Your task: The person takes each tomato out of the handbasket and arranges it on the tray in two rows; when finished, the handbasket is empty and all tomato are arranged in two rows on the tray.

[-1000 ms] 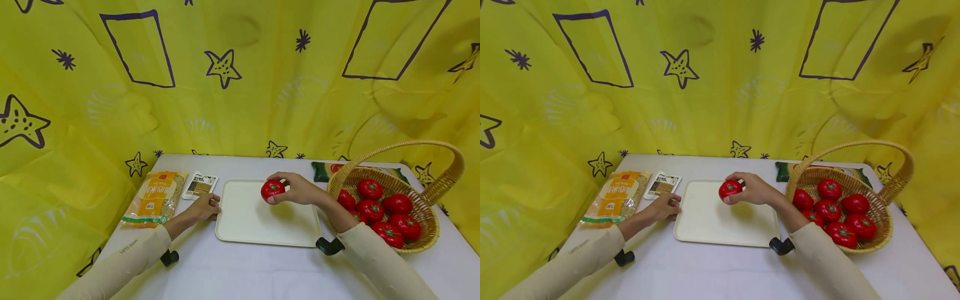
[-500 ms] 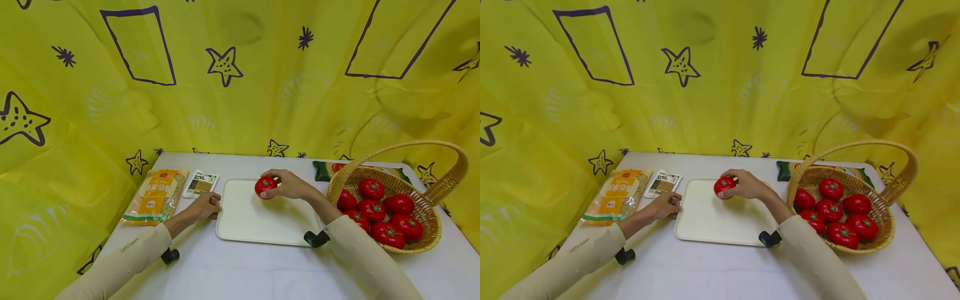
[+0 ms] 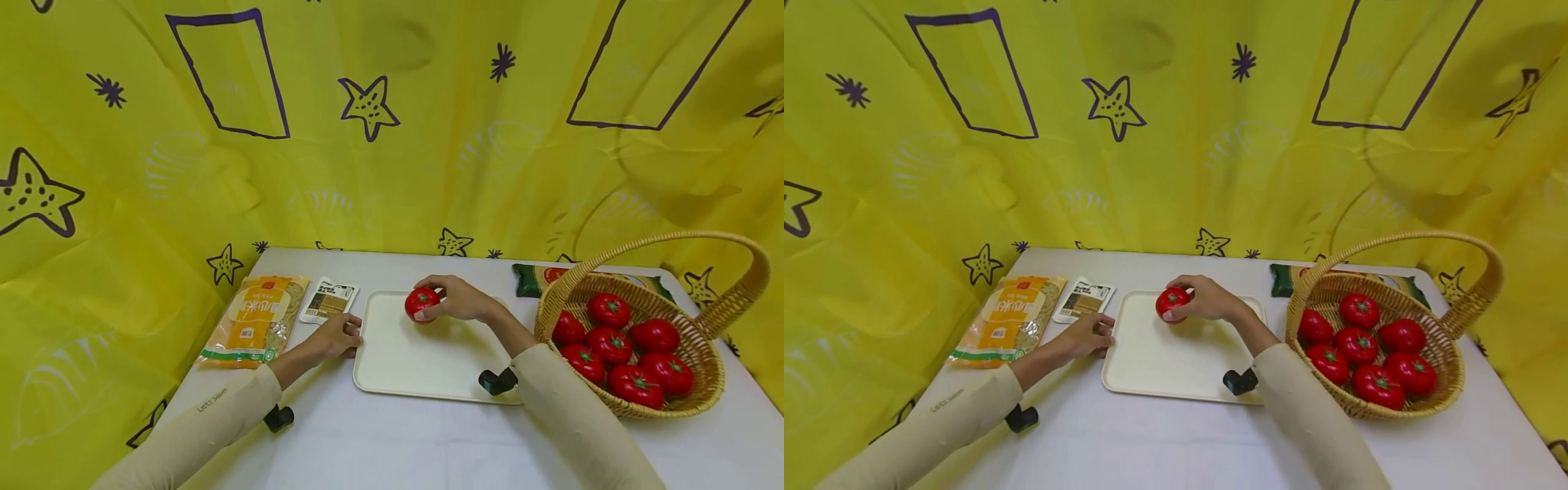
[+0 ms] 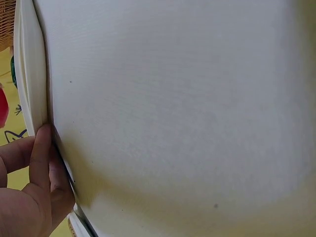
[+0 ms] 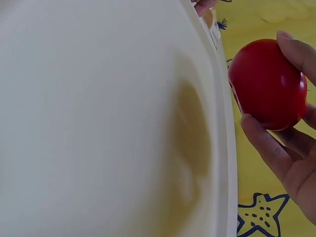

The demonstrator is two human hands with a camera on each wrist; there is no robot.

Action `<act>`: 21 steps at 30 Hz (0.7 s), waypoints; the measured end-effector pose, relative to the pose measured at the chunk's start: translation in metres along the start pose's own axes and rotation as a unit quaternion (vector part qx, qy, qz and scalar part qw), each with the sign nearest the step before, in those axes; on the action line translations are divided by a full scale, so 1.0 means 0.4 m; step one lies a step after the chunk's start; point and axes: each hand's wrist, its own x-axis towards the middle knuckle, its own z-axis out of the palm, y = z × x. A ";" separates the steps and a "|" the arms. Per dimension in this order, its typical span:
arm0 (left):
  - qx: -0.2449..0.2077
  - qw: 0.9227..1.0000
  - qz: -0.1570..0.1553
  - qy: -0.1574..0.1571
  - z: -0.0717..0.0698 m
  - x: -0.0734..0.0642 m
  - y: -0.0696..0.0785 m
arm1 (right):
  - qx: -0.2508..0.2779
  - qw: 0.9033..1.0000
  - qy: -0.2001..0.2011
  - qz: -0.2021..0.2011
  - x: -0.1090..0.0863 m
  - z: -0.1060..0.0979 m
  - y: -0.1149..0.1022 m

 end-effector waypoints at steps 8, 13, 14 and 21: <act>0.005 1.000 -0.005 0.005 0.000 0.003 0.003 | -0.001 1.000 0.007 -0.005 0.035 0.016 0.010; 0.007 1.000 -0.006 0.003 0.000 0.005 -0.001 | 0.005 1.000 0.008 -0.007 0.050 0.022 0.011; 0.007 1.000 -0.008 0.003 0.000 0.006 -0.001 | 0.007 1.000 0.009 -0.008 0.053 0.023 0.010; 0.004 1.000 -0.011 0.005 0.000 0.010 -0.005 | 0.013 1.000 0.016 0.002 0.077 0.035 0.004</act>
